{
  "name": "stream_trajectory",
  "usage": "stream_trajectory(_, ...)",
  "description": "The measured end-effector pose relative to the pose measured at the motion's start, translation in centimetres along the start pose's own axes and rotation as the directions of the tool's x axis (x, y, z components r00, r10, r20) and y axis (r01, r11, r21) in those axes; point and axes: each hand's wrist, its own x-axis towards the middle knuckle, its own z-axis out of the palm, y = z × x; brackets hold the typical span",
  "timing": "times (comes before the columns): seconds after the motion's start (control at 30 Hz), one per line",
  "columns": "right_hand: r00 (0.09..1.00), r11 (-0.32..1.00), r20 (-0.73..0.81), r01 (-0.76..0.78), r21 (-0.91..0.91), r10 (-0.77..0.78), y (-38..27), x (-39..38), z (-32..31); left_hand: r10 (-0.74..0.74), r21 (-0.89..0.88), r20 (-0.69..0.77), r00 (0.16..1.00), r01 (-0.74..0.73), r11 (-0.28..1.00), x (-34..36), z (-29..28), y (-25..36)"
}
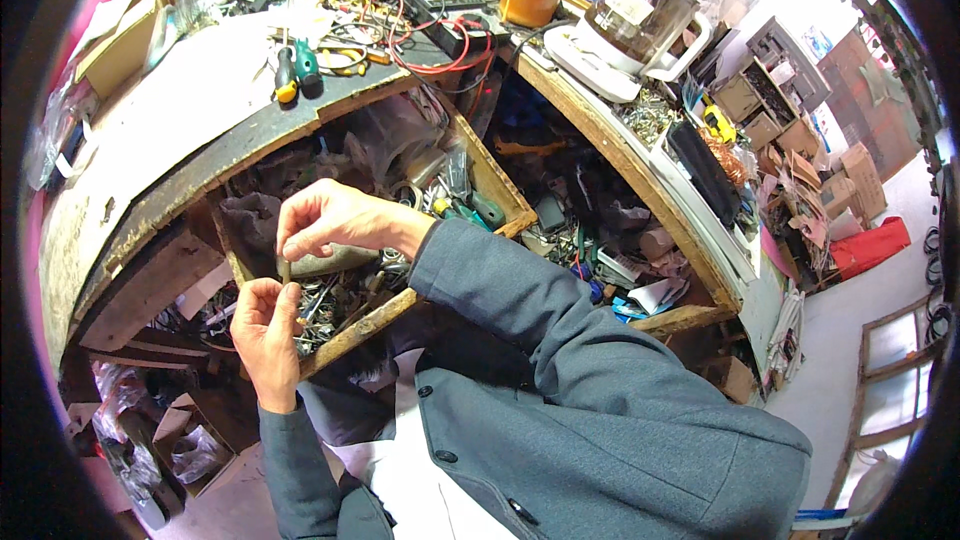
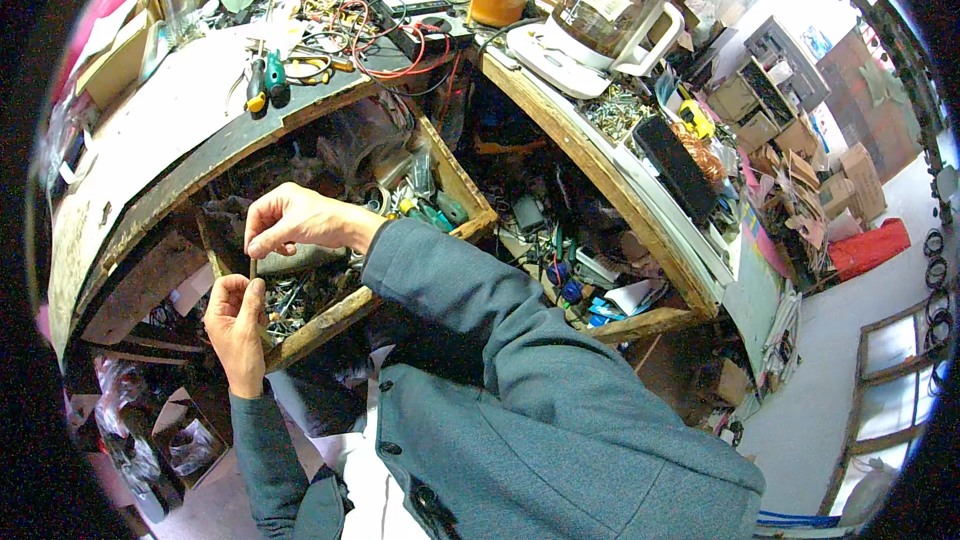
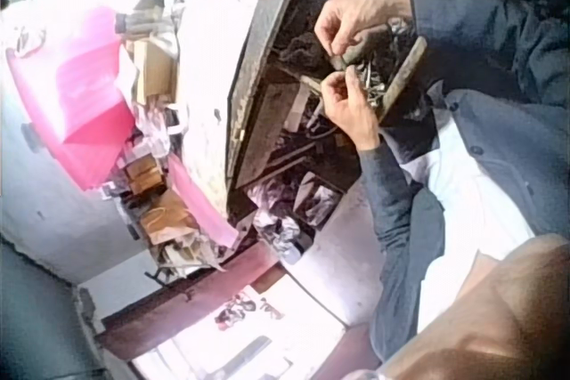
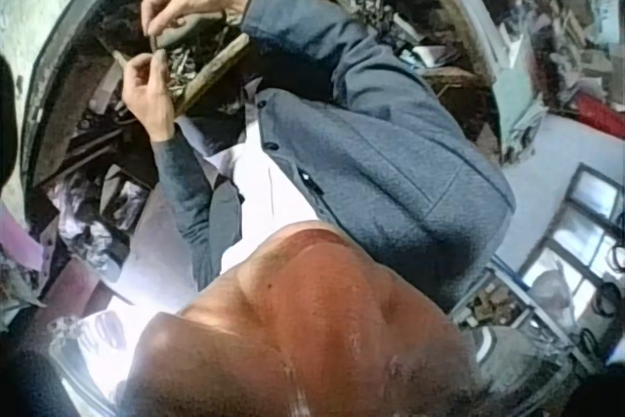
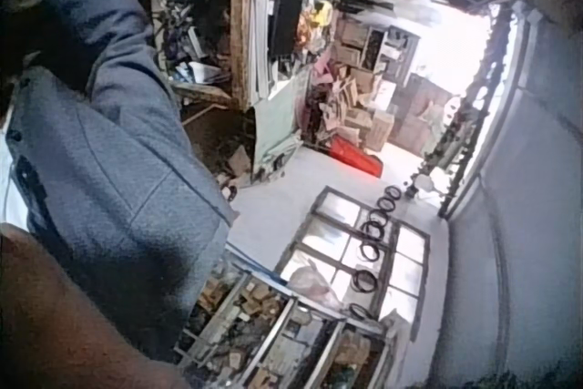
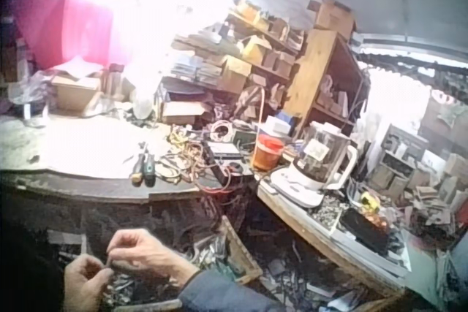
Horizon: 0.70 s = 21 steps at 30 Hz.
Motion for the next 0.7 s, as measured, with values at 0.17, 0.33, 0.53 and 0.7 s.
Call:
stream_trajectory(0.17,1.000,1.000,0.011,0.001,-0.012,-0.001,-0.1,0.0,0.0,-0.013,0.079,0.078,0.997,0.006,0.997,0.1,-0.4,-0.6)
stream_trajectory(0.33,1.000,1.000,-0.004,-0.009,-0.026,0.009,-0.2,-0.1,0.2,-0.033,0.077,0.069,0.997,0.028,0.997,0.2,-0.4,-0.7)
stream_trajectory(0.53,0.995,0.988,-0.076,-0.076,-0.137,0.066,0.7,0.2,-0.3,0.001,-0.009,0.041,0.999,-0.001,1.000,0.3,-0.3,-0.7)
stream_trajectory(0.7,0.992,0.990,-0.110,-0.082,-0.111,0.070,0.7,0.4,0.3,-0.036,0.002,0.024,0.999,0.036,0.999,0.3,-0.3,-0.4)
